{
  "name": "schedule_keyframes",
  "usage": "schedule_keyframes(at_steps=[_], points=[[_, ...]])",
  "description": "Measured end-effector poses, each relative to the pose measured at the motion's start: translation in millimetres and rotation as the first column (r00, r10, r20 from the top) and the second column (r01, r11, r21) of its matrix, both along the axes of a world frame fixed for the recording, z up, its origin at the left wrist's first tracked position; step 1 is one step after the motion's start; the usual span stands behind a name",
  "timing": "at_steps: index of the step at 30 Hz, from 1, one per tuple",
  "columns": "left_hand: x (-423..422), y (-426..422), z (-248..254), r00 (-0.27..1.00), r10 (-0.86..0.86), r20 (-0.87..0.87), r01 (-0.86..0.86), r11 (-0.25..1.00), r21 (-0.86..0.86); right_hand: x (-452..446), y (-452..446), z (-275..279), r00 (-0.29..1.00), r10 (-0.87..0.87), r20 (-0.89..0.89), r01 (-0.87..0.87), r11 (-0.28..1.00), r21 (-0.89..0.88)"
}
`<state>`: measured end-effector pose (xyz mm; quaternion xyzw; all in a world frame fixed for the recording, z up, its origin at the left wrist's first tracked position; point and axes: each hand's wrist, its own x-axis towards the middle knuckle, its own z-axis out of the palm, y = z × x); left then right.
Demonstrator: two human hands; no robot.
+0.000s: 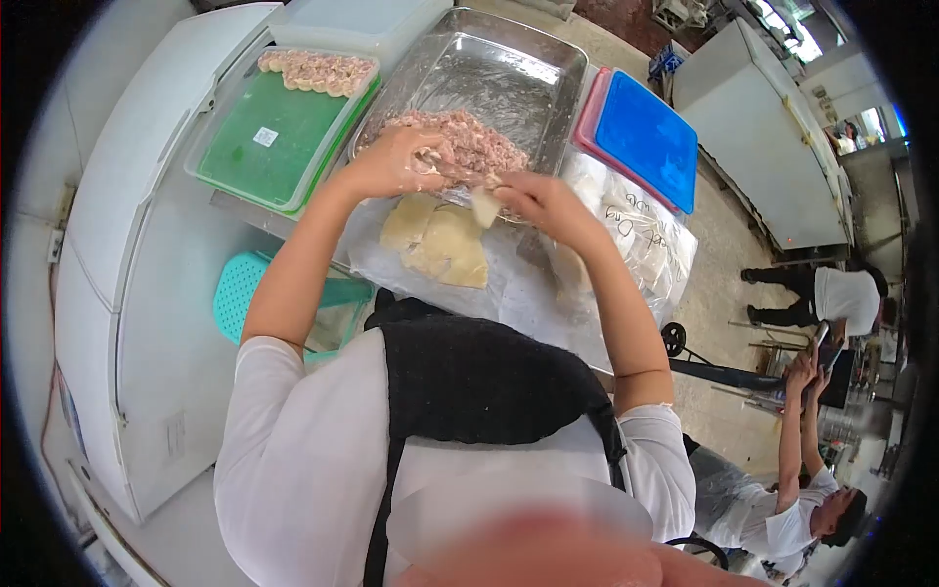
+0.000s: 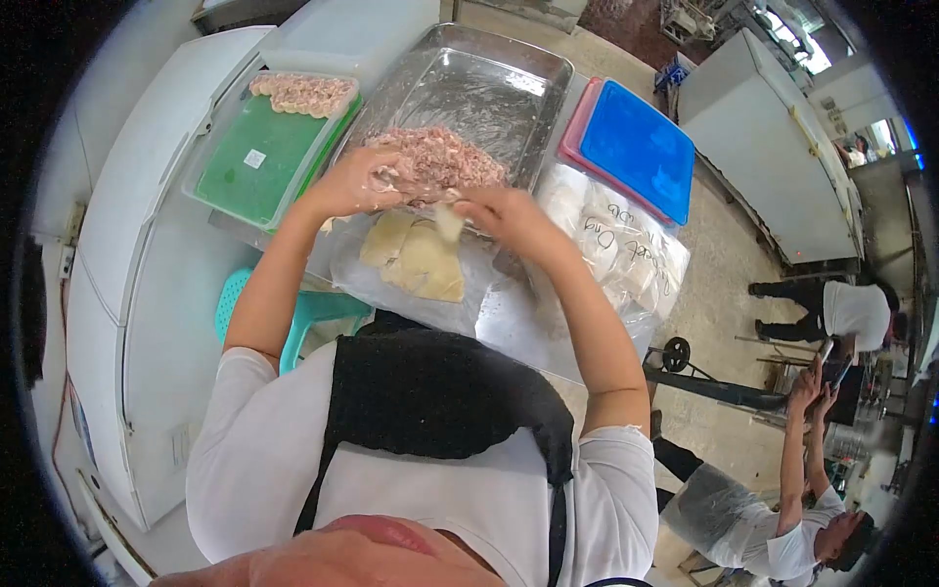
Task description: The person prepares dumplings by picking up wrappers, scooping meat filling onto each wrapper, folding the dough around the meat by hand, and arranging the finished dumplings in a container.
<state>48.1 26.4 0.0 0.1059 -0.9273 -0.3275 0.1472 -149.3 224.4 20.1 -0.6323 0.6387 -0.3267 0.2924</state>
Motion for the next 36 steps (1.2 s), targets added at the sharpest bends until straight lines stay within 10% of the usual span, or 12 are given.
schedule_keyframes(at_steps=[3, 8, 10, 20, 36], points=[[-1.7, -1.1, -22.5, 0.981, 0.194, -0.017, -0.192, 0.979, 0.062, -6.6, 3.4, 15.1, 0.88, -0.196, -0.432, 0.094, 0.964, -0.247], [-4.7, -2.1, 1.0, 0.993, 0.034, 0.116, -0.051, 0.988, 0.144, 18.3, 2.3, 11.7, 0.883, -0.227, -0.41, 0.099, 0.945, -0.311], [2.6, 6.7, -0.7, 0.973, 0.231, -0.007, -0.227, 0.964, 0.138, 6.8, 3.6, 34.5, 0.865, -0.243, -0.439, 0.169, 0.965, -0.201], [58.1, -38.1, 20.1, 1.0, -0.005, -0.018, 0.008, 0.979, 0.206, 77.2, -23.4, 34.9, 0.941, -0.147, -0.305, 0.114, 0.986, -0.123], [169.7, -264.8, -36.7, 0.855, 0.517, -0.039, -0.515, 0.839, -0.173, 182.5, 24.3, -36.5, 0.691, -0.698, 0.188, 0.69, 0.714, 0.117]])
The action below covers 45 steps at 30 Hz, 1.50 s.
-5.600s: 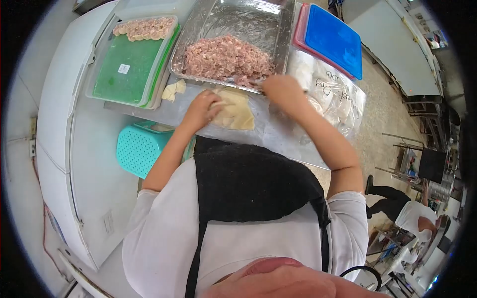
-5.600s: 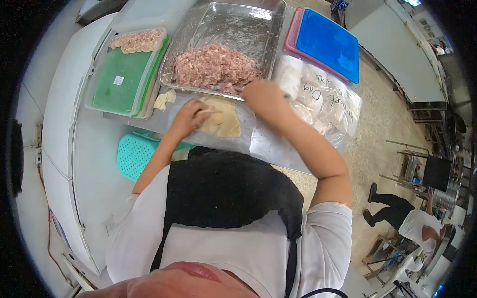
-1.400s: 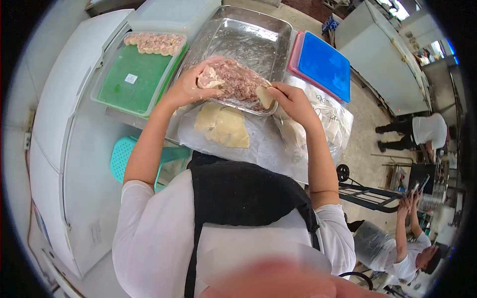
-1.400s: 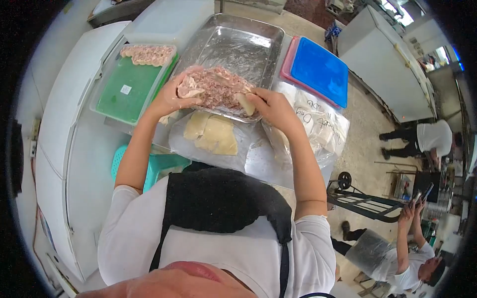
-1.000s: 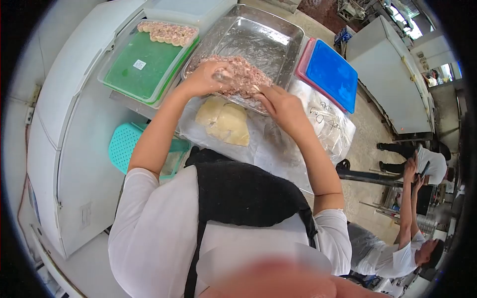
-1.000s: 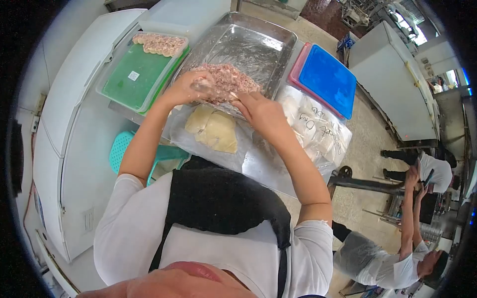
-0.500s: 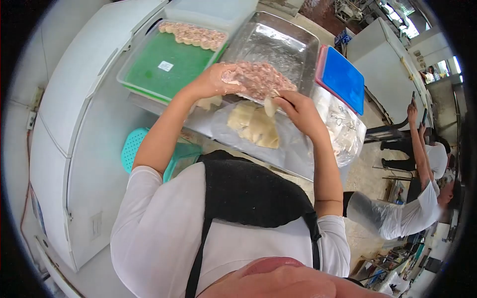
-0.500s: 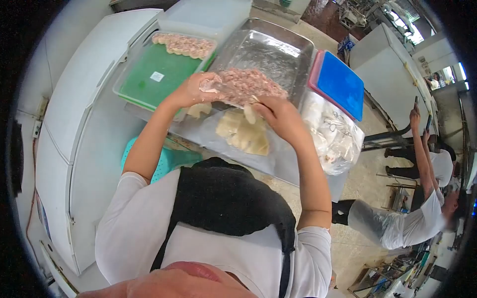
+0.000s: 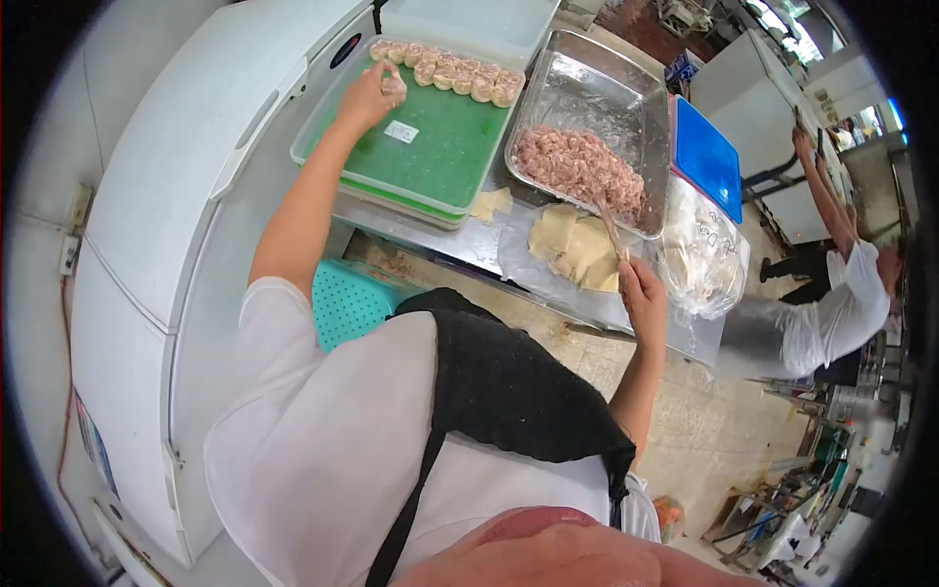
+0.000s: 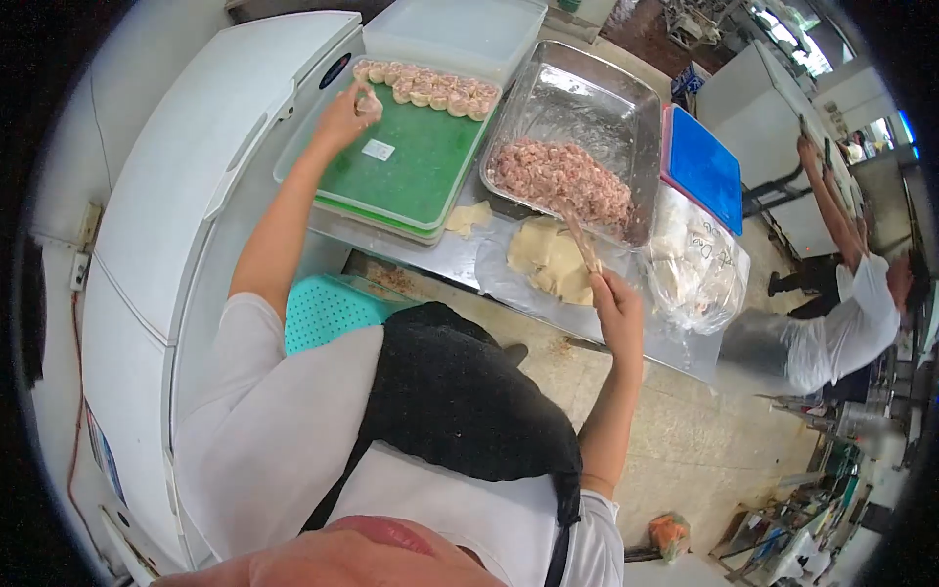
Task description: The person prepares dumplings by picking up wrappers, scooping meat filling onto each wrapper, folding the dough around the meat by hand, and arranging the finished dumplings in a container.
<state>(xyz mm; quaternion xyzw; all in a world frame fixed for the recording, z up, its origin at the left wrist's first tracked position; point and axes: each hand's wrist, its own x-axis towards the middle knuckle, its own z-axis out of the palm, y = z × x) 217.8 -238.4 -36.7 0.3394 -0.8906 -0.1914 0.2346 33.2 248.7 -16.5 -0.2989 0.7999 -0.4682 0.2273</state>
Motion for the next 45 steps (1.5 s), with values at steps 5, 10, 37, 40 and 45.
schedule_keyframes(at_steps=[5, 10, 37, 40, 45], points=[[-35.3, -35.2, -12.7, 0.993, 0.106, 0.059, -0.102, 0.992, -0.07, 25.9, 37.1, -4.4, 0.99, -0.142, 0.02, 0.142, 0.989, -0.043], [-62.1, -45.3, -8.9, 0.994, 0.019, 0.107, -0.013, 0.999, -0.05, 39.5, 53.8, -3.6, 0.956, -0.261, 0.132, 0.266, 0.964, -0.019], [-97.5, 259.5, 3.6, 0.889, -0.423, -0.177, 0.422, 0.906, -0.041, -151.8, -50.4, 14.5, 0.687, 0.521, -0.507, -0.384, 0.852, 0.356], [-84.4, 272.0, 10.7, 0.958, -0.283, 0.041, 0.285, 0.957, -0.061, -173.7, -82.2, -1.5, 0.502, 0.548, -0.669, -0.364, 0.836, 0.411], [-70.5, 294.5, 17.5, 0.998, -0.045, -0.034, 0.042, 0.994, -0.102, -149.7, -115.6, -31.0, 0.325, 0.618, -0.716, -0.38, 0.779, 0.499]])
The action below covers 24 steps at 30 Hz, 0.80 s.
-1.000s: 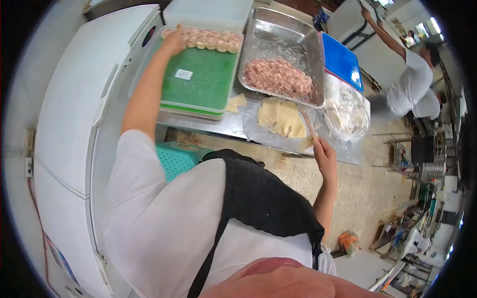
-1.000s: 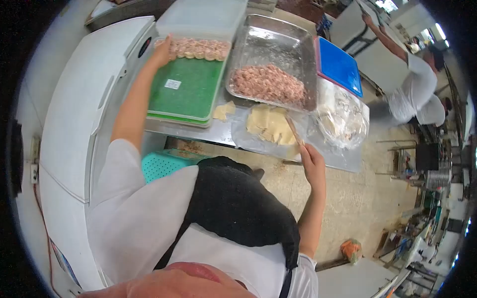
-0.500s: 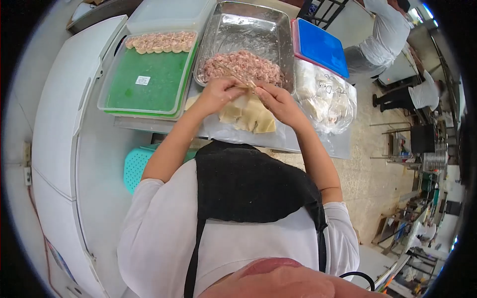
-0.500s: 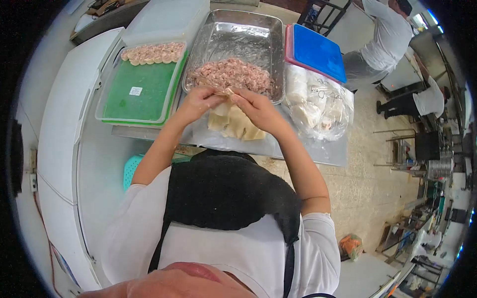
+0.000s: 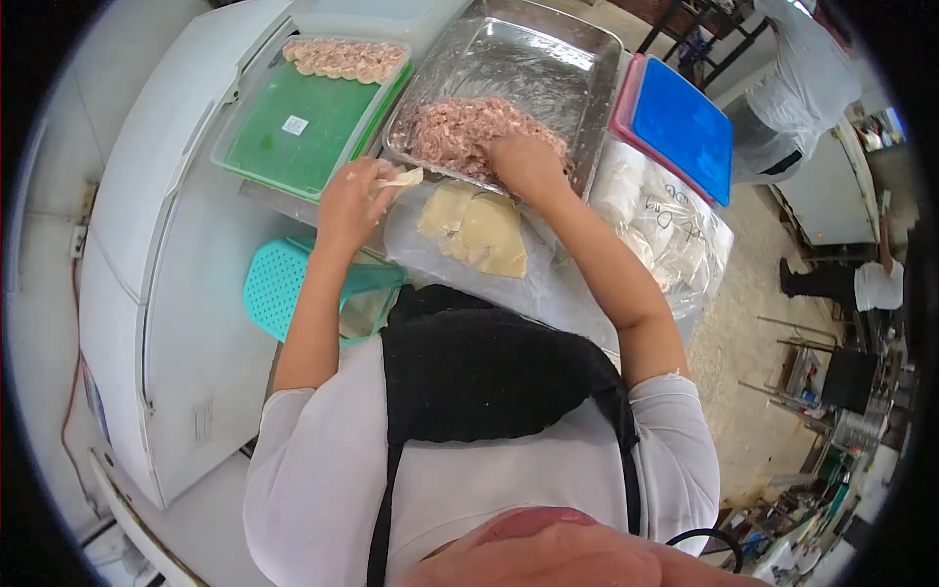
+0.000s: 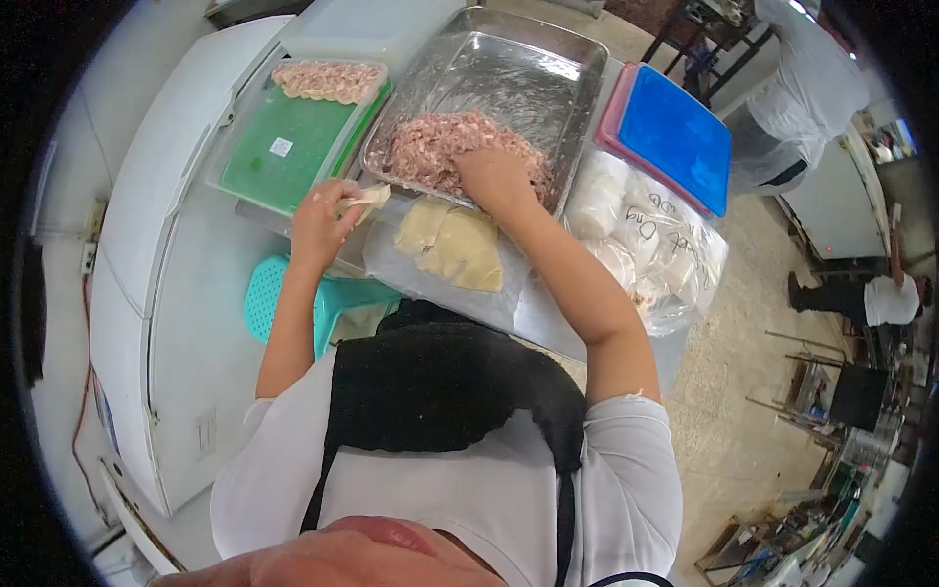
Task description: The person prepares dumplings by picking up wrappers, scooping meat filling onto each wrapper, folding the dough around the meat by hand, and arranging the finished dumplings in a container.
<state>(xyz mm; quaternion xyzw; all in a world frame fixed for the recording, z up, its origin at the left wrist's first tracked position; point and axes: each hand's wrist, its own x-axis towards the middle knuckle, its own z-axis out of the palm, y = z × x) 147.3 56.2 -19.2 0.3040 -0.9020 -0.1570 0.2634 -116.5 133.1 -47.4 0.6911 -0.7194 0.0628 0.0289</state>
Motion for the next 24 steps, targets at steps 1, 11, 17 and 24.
schedule_keyframes(at_steps=[1, 11, 17, 24], points=[[2.5, 1.9, 2.1, 0.998, 0.051, 0.041, -0.049, 0.998, -0.046, 5.4, 0.5, -0.4, 1.0, 0.004, 0.015, -0.003, 1.0, -0.011], [-3.8, 3.5, -23.6, 0.947, 0.103, -0.305, 0.125, 0.756, 0.642, -15.1, 25.1, -3.7, 0.806, -0.04, 0.59, -0.051, 0.989, 0.136], [-31.6, -16.8, 12.8, 0.89, -0.363, -0.276, 0.436, 0.857, 0.276, -15.5, 32.2, 12.7, 0.543, -0.106, 0.833, 0.23, 0.973, -0.027], [-28.6, -60.2, 34.3, 0.965, -0.263, 0.008, 0.261, 0.962, 0.076, -4.7, 23.4, 55.5, 0.879, -0.129, 0.459, 0.237, 0.954, -0.185]])
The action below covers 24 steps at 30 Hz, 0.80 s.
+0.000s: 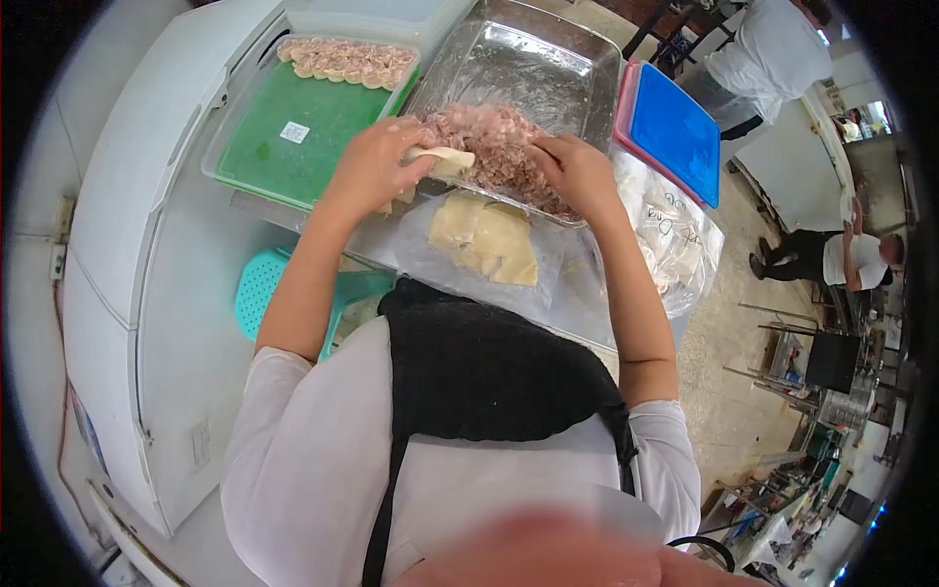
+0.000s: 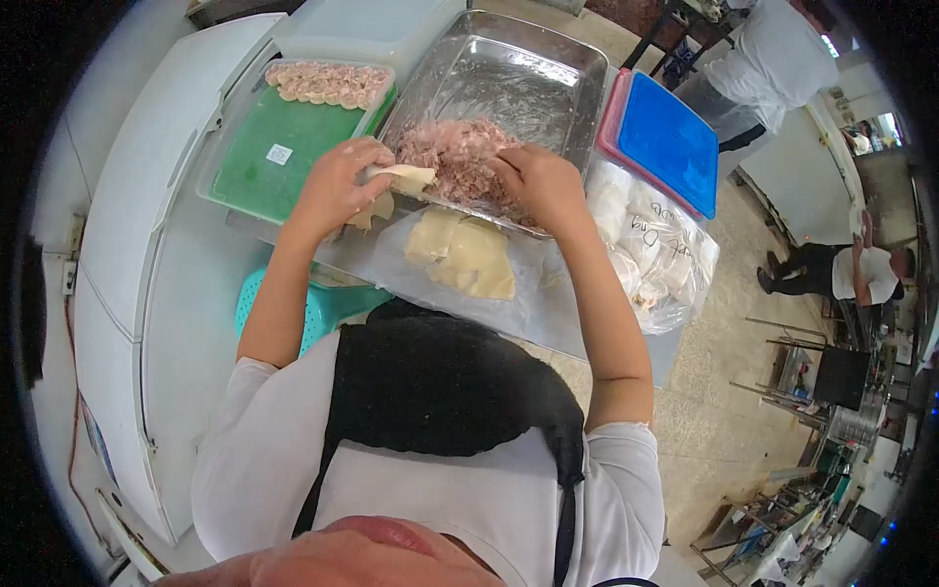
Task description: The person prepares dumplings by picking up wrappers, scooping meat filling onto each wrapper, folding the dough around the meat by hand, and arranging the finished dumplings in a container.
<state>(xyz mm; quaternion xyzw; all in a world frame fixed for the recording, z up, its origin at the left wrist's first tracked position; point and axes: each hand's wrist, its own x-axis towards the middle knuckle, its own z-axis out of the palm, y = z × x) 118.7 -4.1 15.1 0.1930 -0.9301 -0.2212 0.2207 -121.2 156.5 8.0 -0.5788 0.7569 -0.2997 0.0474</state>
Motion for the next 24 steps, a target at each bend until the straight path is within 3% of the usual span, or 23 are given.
schedule_keyframes(at_steps=[2, 5, 8, 10, 11, 12, 13, 14, 15, 16, 17, 19, 21, 23, 24], points=[[2.9, -7.3, 2.6, 0.997, -0.024, -0.076, 0.021, 0.999, -0.048, 5.4, -14.2, -2.3, 0.926, 0.147, -0.347, -0.092, 0.981, 0.169], [5.9, -18.0, 10.9, 0.99, -0.051, -0.132, 0.036, 0.993, -0.114, 21.1, -43.0, -31.1, 0.842, 0.217, -0.494, -0.046, 0.941, 0.334], [7.4, -29.2, 10.5, 0.968, -0.111, -0.224, 0.056, 0.969, -0.24, 45.5, -55.2, -65.8, 0.895, 0.218, -0.389, -0.057, 0.921, 0.386], [7.3, -40.8, -1.9, 0.962, -0.112, -0.25, 0.099, 0.993, -0.065, 52.5, -51.8, -59.5, 0.926, 0.197, -0.323, -0.048, 0.908, 0.417], [4.5, -45.2, -9.6, 0.96, -0.113, -0.255, 0.099, 0.993, -0.067, 54.0, -50.0, -56.3, 0.951, 0.176, -0.254, -0.045, 0.893, 0.447], [0.5, -48.1, -18.2, 0.91, -0.06, -0.411, 0.189, 0.941, 0.281, 50.4, -46.1, -54.8, 0.95, 0.173, -0.258, -0.042, 0.894, 0.447], [-2.9, -48.5, -21.2, 0.847, 0.048, -0.529, 0.314, 0.759, 0.571, 42.4, -39.2, -52.7, 0.993, 0.118, -0.011, -0.103, 0.908, 0.406], [-5.1, -48.0, -23.3, 0.843, 0.046, -0.535, 0.319, 0.759, 0.568, 35.0, -33.2, -50.2, 0.969, 0.071, 0.238, -0.153, 0.925, 0.349], [-7.3, -45.0, -23.1, 0.76, 0.296, -0.578, 0.393, 0.499, 0.773, 32.5, -27.0, -44.5, 0.97, 0.07, 0.231, -0.15, 0.925, 0.35], [-10.2, -42.4, -24.1, 0.674, 0.537, -0.507, 0.495, 0.181, 0.85, 31.1, -18.9, -39.2, 0.952, 0.021, 0.307, -0.105, 0.959, 0.262], [-16.3, -43.4, -32.4, 0.673, 0.537, -0.508, 0.498, 0.178, 0.848, 30.7, -13.0, -34.3, 0.923, -0.019, 0.384, -0.052, 0.983, 0.175], [-33.3, -44.9, -58.2, 0.654, 0.71, -0.262, 0.534, -0.188, 0.824, 31.9, -6.6, -19.2, 0.9, -0.116, 0.419, 0.03, 0.978, 0.207], [-51.3, -30.9, -67.9, 0.668, 0.705, -0.239, 0.539, -0.237, 0.808, 31.7, -2.2, -11.2, 0.865, -0.219, 0.452, 0.12, 0.964, 0.237], [-69.8, -8.5, -62.0, 0.721, 0.675, -0.155, 0.506, -0.361, 0.784, 33.1, -2.8, -9.0, 0.907, -0.125, 0.403, 0.132, 0.991, 0.011], [-80.2, 0.9, -58.9, 0.711, 0.669, -0.216, 0.55, -0.338, 0.764, 34.4, -4.3, -10.4, 0.907, -0.13, 0.402, 0.138, 0.99, 0.01]])
